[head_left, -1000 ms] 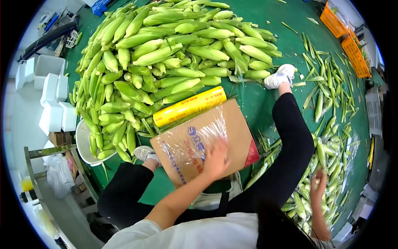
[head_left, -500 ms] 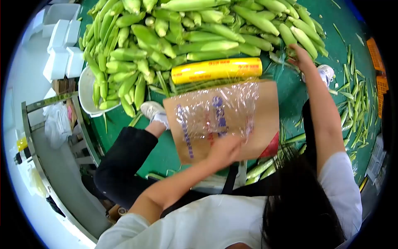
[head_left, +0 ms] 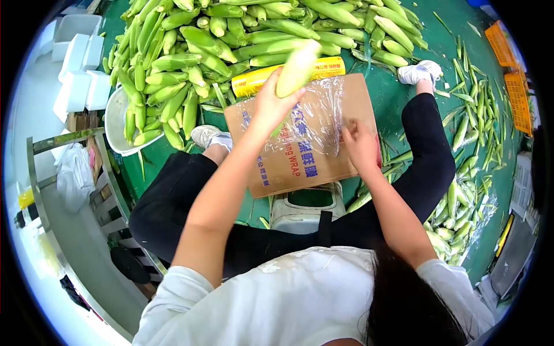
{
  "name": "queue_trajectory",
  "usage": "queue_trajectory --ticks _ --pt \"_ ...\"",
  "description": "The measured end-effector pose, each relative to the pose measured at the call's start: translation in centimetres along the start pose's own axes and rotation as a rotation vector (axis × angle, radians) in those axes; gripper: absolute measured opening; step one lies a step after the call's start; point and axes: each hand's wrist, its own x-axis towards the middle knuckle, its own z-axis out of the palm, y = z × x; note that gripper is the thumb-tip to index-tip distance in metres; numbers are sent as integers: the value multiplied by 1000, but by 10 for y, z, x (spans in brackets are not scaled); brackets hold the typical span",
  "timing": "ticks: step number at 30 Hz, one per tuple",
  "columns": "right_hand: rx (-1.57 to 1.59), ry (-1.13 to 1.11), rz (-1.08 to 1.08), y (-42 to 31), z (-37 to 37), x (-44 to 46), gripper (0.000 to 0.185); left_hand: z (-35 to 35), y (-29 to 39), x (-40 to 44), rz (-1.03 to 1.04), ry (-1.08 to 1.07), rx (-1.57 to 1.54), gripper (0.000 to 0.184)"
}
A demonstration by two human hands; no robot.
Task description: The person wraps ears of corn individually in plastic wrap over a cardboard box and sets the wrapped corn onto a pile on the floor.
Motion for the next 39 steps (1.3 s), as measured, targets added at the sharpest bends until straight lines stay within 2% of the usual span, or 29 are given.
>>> queue_trajectory --ticks 1,3,4,5,6,8,9,12,13,16,19,21,23,24,25,28,29,31,32,33,34,35,38,39 --pt "-28 186 -16 -4 9 3 25 3 -10 -4 71 -33 183 56" --pt "-174 58 -17 4 20 3 29 7 -28 -7 219 -85 553 62" --pt "-247 1 -21 12 28 9 31 8 -33 -8 205 -97 585 63" --pt "-121 -43 2 41 40 12 30 11 -38 -13 188 -115 614 64" --pt "182 -122 160 54 32 10 27 15 -47 -21 163 -139 637 65" --pt "781 -277 484 60 15 1 22 17 -64 -37 246 -134 752 62" --pt "895 -267 546 55 0 -6 15 17 -68 -46 299 -113 778 61" --pt "1010 -129 450 34 -16 -23 10 20 -79 -57 407 -76 825 64" --pt "957 -49 326 41 -7 -21 9 19 -80 -57 424 -85 823 64" --pt "423 269 -457 -7 16 13 11 14 -89 -52 503 -98 801 63" --pt "104 -11 -574 -24 71 53 30 8 -88 -64 521 -122 731 64" --pt "-71 30 -755 -42 66 53 44 -17 -81 -85 536 -153 726 63" --pt "-156 46 -937 -42 64 57 60 -50 -99 -122 442 -337 735 60" --pt "-197 7 -941 -41 65 61 58 -59 -108 -136 399 -430 729 59" --pt "-240 -29 -956 -44 63 66 57 -62 -108 -140 310 -269 780 47" --pt "-260 -39 -907 -43 67 70 48 -57 -108 -127 230 -56 760 32" --pt "-236 -26 -885 -41 68 68 46 -55 -108 -121 238 13 752 19" --pt "-171 7 -832 -32 70 66 42 -72 -118 -117 381 -143 712 17" --pt "-179 -43 -862 -25 64 63 42 -80 -117 -120 443 -224 681 17" --pt "-188 -98 -885 -14 56 57 42 -88 -116 -127 503 -216 631 12" --pt "-195 -149 -907 -9 48 52 42 -103 -103 -132 316 -426 644 12" --pt "-182 -206 -894 -5 39 40 43 -104 -91 -129 284 -455 601 12" --pt "-220 -274 -831 -7 40 5 42 -78 -90 -108 298 -564 387 10" --pt "-240 -280 -761 -14 39 2 33 -62 -93 -92 328 -603 305 9"
